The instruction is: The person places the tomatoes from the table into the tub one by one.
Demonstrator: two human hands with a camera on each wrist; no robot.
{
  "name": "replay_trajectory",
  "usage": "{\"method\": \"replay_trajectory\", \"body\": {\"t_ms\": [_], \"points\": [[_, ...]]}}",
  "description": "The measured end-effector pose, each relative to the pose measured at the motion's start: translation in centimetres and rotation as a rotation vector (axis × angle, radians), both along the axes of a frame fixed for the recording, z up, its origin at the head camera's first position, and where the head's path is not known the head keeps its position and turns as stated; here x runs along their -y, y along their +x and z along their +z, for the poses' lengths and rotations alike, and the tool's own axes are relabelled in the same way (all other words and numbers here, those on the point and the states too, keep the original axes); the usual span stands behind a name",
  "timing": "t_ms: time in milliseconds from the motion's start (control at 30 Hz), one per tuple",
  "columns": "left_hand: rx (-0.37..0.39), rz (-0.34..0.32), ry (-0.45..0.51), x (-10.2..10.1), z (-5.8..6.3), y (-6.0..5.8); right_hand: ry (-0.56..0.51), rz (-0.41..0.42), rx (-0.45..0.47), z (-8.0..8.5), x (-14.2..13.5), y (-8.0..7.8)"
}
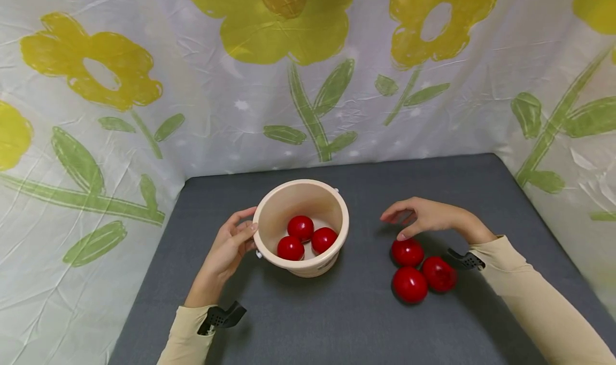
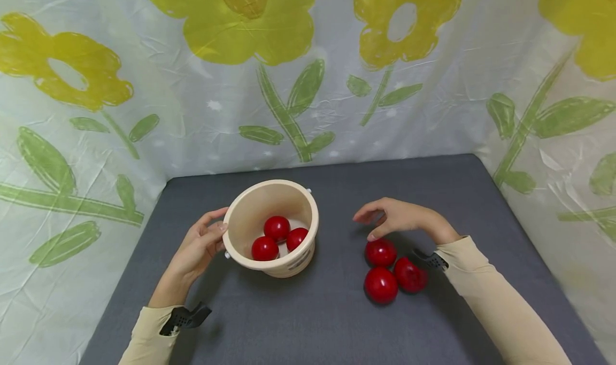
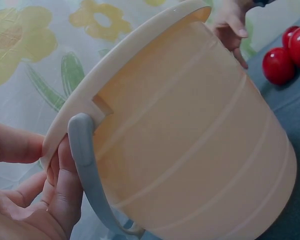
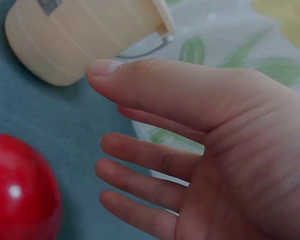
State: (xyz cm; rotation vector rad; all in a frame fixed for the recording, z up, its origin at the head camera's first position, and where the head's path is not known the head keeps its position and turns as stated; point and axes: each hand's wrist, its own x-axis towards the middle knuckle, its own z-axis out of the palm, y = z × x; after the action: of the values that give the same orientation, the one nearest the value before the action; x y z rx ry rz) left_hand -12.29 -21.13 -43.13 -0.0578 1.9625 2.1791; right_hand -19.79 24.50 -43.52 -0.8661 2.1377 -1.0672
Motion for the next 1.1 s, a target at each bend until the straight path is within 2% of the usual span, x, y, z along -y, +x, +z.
{"method": "replay_trajectory", "body": {"t_ms": [333,567,900,1100], "points": [[0.006,0.008,-0.014,-0.1,0.0,0.1,0.013,0.011,0.021,-2.5,-1.1,1.2],[0.001,0.009,-0.012,-0.1,-0.1,0.0,0.037,0.006,0.002,-3.9,-1.7,1.8],[-0.007,0.008,-0.005,-0.1,-0.1,0.1,0.074,-0.029,0.046,-4.0,-2.1,2.6],[-0.002,0.014,-0.012,-0.1,-0.2,0.0,0.059,-0.02,0.064,-4.1,-2.2,2.8]]}}
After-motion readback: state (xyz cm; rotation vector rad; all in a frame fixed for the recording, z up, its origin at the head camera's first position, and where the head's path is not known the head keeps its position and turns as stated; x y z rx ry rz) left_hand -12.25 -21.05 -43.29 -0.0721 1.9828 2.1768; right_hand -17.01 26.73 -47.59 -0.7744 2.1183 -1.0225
